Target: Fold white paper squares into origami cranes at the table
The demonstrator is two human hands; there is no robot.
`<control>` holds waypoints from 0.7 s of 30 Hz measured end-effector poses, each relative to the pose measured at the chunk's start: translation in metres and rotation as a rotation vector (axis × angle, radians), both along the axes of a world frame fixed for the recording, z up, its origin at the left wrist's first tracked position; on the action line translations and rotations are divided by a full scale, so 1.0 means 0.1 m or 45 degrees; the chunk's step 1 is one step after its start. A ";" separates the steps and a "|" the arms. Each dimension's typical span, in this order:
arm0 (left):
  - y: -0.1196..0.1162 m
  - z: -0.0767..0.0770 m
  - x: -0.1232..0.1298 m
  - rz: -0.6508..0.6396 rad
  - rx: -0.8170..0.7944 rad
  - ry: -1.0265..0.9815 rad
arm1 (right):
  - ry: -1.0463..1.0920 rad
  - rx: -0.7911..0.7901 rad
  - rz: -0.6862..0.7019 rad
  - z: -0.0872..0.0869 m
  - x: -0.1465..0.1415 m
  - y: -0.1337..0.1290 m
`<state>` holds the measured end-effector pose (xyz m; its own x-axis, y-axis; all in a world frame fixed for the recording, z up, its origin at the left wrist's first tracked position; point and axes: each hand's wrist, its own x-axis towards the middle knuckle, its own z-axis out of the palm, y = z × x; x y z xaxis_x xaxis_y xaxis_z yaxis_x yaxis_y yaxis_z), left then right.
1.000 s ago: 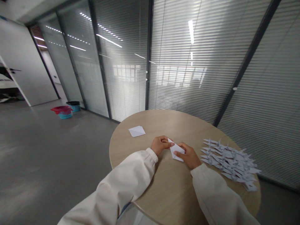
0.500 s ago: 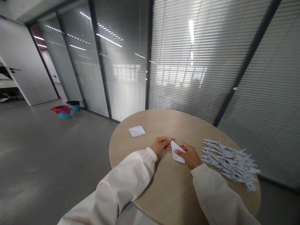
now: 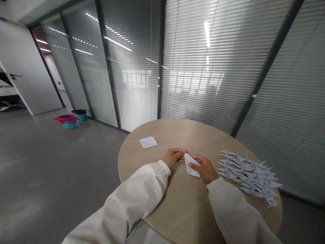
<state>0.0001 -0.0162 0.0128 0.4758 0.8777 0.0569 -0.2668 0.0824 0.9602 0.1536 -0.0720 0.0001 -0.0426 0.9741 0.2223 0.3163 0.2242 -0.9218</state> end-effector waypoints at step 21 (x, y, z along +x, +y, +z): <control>-0.01 -0.03 0.05 0.033 0.113 0.084 | 0.105 0.019 -0.082 0.04 -0.04 -0.02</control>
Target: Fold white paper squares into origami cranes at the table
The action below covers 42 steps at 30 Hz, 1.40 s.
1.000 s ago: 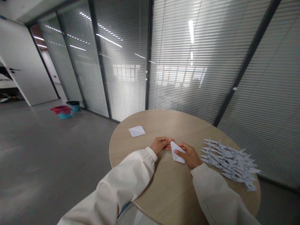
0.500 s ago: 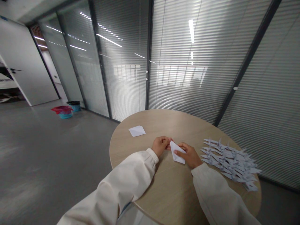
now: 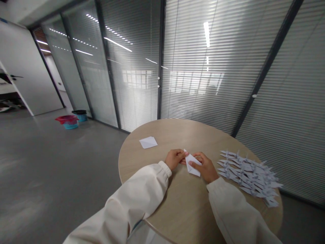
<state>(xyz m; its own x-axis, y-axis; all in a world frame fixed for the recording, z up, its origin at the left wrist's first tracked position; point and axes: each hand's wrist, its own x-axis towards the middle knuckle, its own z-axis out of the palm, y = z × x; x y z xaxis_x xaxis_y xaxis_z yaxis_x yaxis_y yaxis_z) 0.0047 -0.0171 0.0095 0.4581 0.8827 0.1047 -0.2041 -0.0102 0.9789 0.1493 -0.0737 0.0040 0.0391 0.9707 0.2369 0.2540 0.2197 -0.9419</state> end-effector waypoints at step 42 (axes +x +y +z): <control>0.01 -0.03 -0.04 0.051 0.413 0.445 | 0.024 -0.053 0.010 0.04 -0.01 -0.02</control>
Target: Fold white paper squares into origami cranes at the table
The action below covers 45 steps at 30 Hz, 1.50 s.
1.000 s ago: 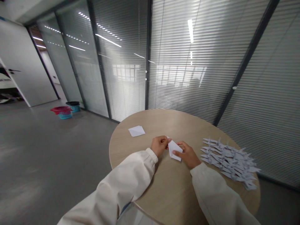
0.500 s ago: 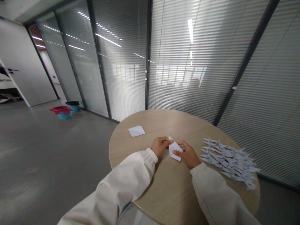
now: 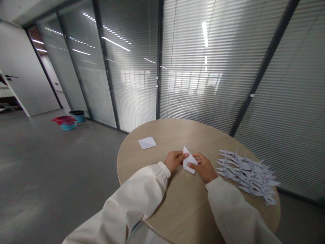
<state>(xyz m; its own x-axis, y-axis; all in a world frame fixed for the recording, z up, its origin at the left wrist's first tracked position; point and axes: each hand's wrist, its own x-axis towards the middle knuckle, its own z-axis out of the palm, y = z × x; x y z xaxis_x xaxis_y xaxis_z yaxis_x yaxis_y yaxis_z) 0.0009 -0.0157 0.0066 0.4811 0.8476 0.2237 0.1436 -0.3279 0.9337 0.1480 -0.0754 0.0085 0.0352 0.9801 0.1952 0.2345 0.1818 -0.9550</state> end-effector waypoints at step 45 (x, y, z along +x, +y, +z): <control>-0.16 0.17 -0.05 0.016 0.520 0.367 | 0.052 0.009 0.108 0.01 0.03 0.01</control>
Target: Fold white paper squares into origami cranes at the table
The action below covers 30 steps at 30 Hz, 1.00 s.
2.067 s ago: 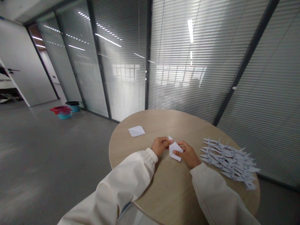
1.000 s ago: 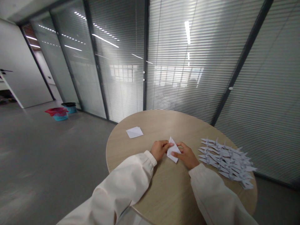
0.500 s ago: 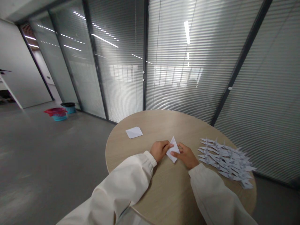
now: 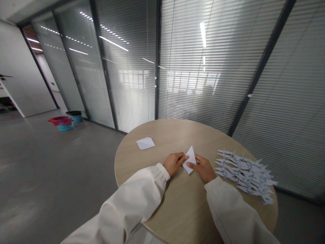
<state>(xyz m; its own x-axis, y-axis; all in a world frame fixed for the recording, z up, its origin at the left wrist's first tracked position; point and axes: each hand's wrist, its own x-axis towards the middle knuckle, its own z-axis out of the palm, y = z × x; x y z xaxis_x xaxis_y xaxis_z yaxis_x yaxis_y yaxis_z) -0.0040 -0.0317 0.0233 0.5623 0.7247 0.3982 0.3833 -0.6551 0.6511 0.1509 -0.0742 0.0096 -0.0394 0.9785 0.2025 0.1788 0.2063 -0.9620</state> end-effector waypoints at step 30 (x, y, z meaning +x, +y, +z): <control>0.01 0.01 -0.01 -0.050 -0.027 -0.080 | 0.019 0.057 -0.115 0.00 0.04 0.02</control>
